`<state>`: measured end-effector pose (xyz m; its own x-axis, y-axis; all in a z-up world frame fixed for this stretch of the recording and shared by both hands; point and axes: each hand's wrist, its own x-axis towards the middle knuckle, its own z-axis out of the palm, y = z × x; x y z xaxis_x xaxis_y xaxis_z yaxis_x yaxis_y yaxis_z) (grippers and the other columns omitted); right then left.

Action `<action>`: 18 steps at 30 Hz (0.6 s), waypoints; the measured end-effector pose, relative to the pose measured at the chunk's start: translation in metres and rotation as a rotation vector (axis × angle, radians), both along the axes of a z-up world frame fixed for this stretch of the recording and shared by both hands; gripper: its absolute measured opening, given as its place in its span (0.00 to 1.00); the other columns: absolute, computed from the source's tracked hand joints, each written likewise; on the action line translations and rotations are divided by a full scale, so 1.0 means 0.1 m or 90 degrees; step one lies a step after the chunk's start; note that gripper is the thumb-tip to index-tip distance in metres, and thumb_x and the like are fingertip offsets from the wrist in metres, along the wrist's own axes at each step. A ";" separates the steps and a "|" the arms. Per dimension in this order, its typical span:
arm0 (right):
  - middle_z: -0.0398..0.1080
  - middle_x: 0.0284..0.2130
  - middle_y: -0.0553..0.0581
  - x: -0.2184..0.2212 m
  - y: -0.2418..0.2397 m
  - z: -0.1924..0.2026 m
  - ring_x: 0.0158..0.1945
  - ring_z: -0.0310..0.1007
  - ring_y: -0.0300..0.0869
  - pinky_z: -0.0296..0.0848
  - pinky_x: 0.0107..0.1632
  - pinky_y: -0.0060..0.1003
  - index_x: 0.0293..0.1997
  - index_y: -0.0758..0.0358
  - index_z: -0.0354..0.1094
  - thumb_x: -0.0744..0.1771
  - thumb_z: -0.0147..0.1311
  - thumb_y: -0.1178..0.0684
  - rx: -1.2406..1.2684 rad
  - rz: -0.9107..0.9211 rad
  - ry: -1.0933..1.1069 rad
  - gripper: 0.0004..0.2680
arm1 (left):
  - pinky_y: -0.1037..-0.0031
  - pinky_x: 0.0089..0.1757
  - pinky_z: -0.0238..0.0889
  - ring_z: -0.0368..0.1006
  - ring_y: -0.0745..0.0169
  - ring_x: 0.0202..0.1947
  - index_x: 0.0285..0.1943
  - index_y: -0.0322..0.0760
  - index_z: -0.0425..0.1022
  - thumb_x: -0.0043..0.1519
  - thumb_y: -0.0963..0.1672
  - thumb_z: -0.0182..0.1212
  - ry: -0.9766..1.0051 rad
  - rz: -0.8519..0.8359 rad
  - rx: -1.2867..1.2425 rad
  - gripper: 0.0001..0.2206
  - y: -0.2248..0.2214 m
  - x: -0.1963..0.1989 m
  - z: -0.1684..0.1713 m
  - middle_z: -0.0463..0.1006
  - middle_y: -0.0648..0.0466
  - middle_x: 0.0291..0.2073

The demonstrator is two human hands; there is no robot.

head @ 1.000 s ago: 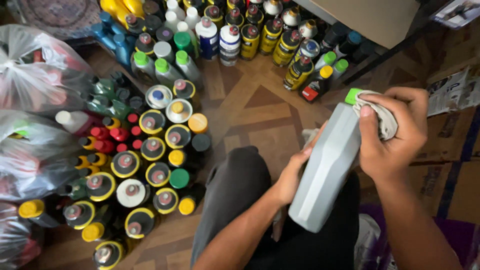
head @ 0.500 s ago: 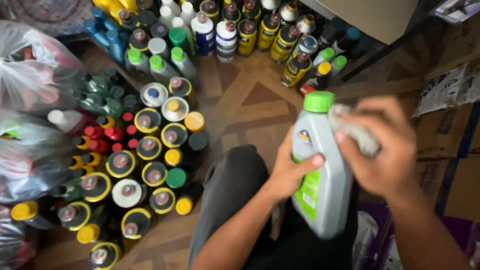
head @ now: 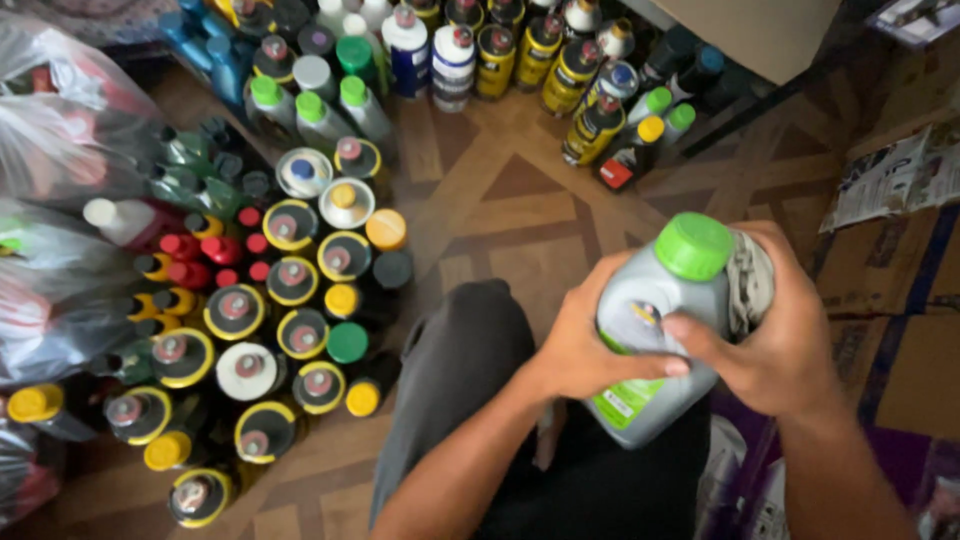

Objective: Cleaning and organizing various spray cans and oil bottles by wiping them with a rag

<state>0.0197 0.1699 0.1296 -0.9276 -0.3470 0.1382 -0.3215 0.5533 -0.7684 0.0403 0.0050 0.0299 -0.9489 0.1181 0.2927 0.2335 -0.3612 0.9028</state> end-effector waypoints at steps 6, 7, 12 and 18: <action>0.65 0.53 0.73 0.05 -0.20 0.10 0.50 0.67 0.58 0.68 0.53 0.47 0.59 0.78 0.64 0.63 0.60 0.60 0.197 0.014 0.254 0.19 | 0.71 0.44 0.70 0.70 0.63 0.39 0.61 0.31 0.65 0.56 0.42 0.68 -0.088 0.102 0.139 0.25 0.27 -0.02 -0.25 0.75 0.50 0.43; 0.65 0.53 0.73 0.10 -0.15 -0.04 0.50 0.67 0.58 0.68 0.53 0.47 0.59 0.78 0.64 0.63 0.60 0.60 0.199 0.010 0.251 0.19 | 0.71 0.44 0.70 0.70 0.63 0.39 0.61 0.31 0.65 0.56 0.42 0.68 -0.091 0.097 0.140 0.25 0.29 -0.04 -0.32 0.75 0.50 0.43; 0.49 0.71 0.65 0.47 -0.05 -0.65 0.70 0.54 0.61 0.55 0.71 0.61 0.62 0.53 0.68 0.63 0.61 0.47 0.362 0.085 0.420 0.20 | 0.75 0.42 0.65 0.68 0.66 0.37 0.60 0.30 0.71 0.67 0.48 0.53 -0.336 0.270 0.212 0.19 0.10 -0.12 -0.12 0.76 0.49 0.42; 0.62 0.57 0.70 0.43 -0.06 -0.56 0.54 0.70 0.55 0.73 0.55 0.47 0.70 0.75 0.48 0.58 0.69 0.56 0.115 -0.052 0.110 0.35 | 0.68 0.60 0.53 0.64 0.56 0.57 0.70 0.32 0.63 0.65 0.49 0.49 -0.289 0.133 0.316 0.26 0.06 -0.07 -0.10 0.70 0.45 0.60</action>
<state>0.0626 0.1642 0.0735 -0.9216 -0.3052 0.2400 -0.3880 0.7060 -0.5925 0.0329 0.0115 0.0197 -0.9783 -0.1246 -0.1655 -0.0182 -0.7442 0.6678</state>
